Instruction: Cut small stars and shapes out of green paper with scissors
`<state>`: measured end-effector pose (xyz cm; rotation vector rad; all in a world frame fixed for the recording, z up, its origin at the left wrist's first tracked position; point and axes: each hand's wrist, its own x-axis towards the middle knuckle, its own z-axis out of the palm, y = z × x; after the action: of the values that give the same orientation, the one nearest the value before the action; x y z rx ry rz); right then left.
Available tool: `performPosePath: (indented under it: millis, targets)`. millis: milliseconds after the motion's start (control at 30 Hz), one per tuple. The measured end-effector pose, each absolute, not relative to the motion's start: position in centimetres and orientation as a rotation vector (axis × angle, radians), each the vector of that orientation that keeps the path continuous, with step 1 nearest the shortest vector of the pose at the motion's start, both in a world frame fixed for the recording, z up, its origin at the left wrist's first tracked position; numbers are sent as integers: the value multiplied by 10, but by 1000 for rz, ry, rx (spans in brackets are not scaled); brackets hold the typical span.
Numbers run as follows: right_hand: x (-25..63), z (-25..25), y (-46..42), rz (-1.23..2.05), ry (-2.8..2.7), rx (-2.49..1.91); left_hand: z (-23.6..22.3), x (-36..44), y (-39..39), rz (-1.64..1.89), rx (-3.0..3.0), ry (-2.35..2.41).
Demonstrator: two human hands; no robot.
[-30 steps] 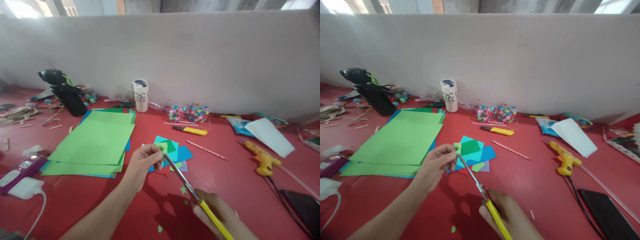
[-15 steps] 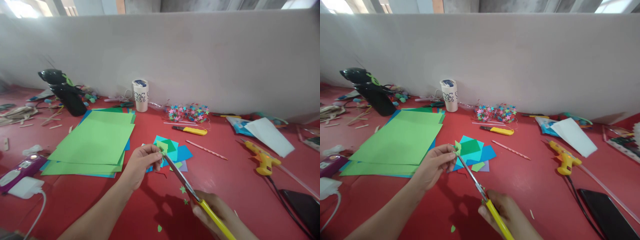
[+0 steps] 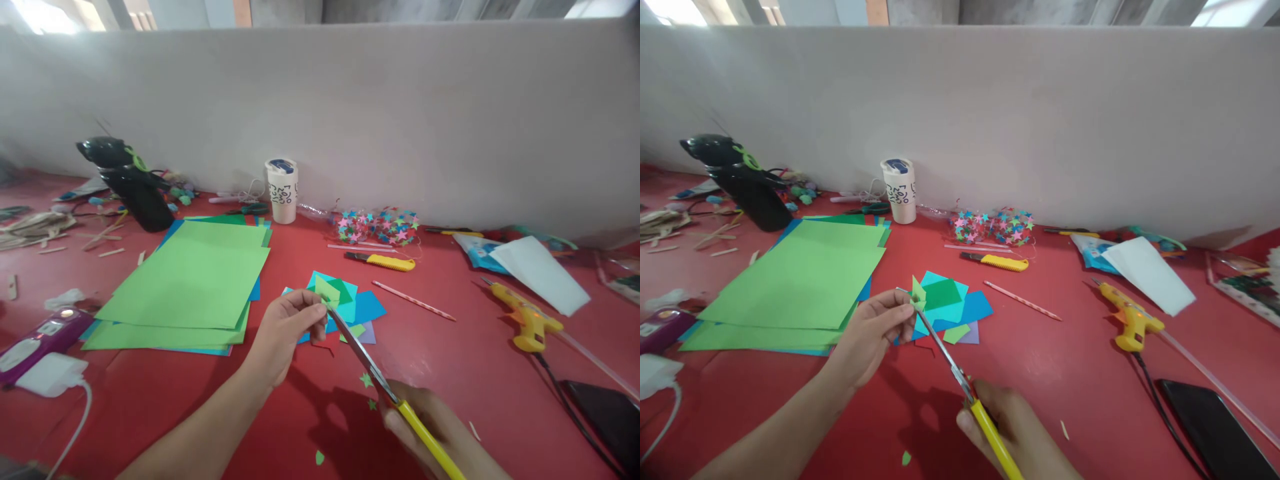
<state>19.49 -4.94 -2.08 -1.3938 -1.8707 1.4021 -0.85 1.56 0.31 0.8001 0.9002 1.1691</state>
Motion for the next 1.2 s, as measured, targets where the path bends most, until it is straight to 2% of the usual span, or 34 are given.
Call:
performPosePath:
  millis: [233,667,1200]
  targets:
    - [198,-18,-53,1531,-1866,-1394,1,-6,17,1211,871,968]
    - [191,-12,-54,1356,-1831,-1464,2,-3,14,1204,845,1016]
    - [190,-11,-51,1373,-1853,-1481,4,-2,12,1197,807,1013]
